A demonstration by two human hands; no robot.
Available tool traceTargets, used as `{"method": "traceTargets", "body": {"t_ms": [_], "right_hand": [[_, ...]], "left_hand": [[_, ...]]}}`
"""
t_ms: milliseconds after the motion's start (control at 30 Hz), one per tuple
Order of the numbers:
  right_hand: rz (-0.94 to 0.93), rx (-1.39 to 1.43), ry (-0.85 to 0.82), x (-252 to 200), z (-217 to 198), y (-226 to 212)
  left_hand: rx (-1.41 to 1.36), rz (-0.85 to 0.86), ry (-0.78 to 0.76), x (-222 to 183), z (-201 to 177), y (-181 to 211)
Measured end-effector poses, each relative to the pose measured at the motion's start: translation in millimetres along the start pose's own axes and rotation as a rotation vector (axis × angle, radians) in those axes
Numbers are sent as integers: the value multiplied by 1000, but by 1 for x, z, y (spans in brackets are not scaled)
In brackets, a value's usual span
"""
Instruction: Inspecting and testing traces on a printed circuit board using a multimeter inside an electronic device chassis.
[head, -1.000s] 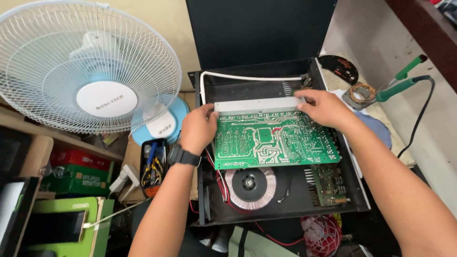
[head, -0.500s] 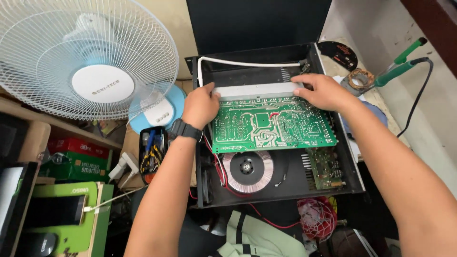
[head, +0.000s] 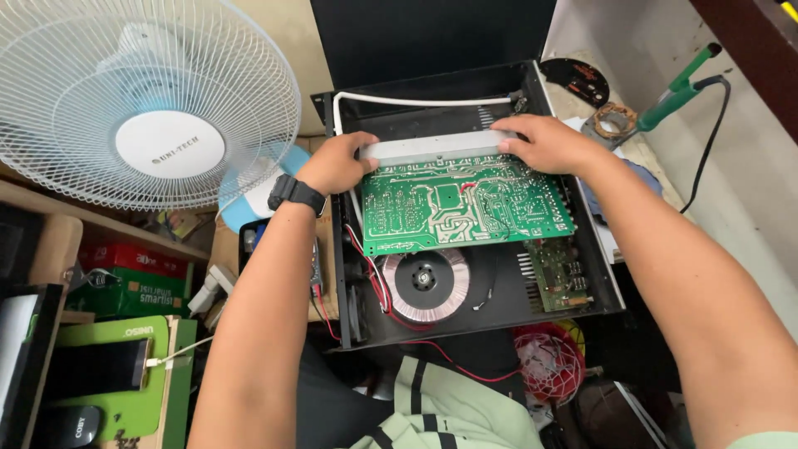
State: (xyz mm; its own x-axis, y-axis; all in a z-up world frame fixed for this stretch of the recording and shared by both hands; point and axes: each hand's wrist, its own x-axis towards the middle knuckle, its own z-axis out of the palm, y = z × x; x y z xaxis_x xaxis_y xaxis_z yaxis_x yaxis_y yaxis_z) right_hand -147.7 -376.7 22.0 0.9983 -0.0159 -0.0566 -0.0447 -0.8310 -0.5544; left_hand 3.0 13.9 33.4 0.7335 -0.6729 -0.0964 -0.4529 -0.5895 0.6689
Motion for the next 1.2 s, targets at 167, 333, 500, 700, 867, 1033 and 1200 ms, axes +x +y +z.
{"method": "traceTargets", "body": {"t_ms": [167,333,500,700,867,1033,1200], "right_hand": [[-44,26,36,0,-4,6],[-127,23,93,-4,-15,8],[-198,8,147,-32,-30,-18],[-188,-120,130,-86,-40,-62],[-276,-91,185,-118,-27,-57],[-434,-101,291,-140,-11,-54],[-432,-91,299,-152,0,-53]], "left_hand": [[63,38,21,9,-2,-10],[102,121,75,-7,-12,1],[89,222,144,-32,-24,14],[134,309,199,-89,-22,37],[117,329,217,-113,-8,38],[60,341,214,-131,4,37],[42,397,246,-144,13,34]]}}
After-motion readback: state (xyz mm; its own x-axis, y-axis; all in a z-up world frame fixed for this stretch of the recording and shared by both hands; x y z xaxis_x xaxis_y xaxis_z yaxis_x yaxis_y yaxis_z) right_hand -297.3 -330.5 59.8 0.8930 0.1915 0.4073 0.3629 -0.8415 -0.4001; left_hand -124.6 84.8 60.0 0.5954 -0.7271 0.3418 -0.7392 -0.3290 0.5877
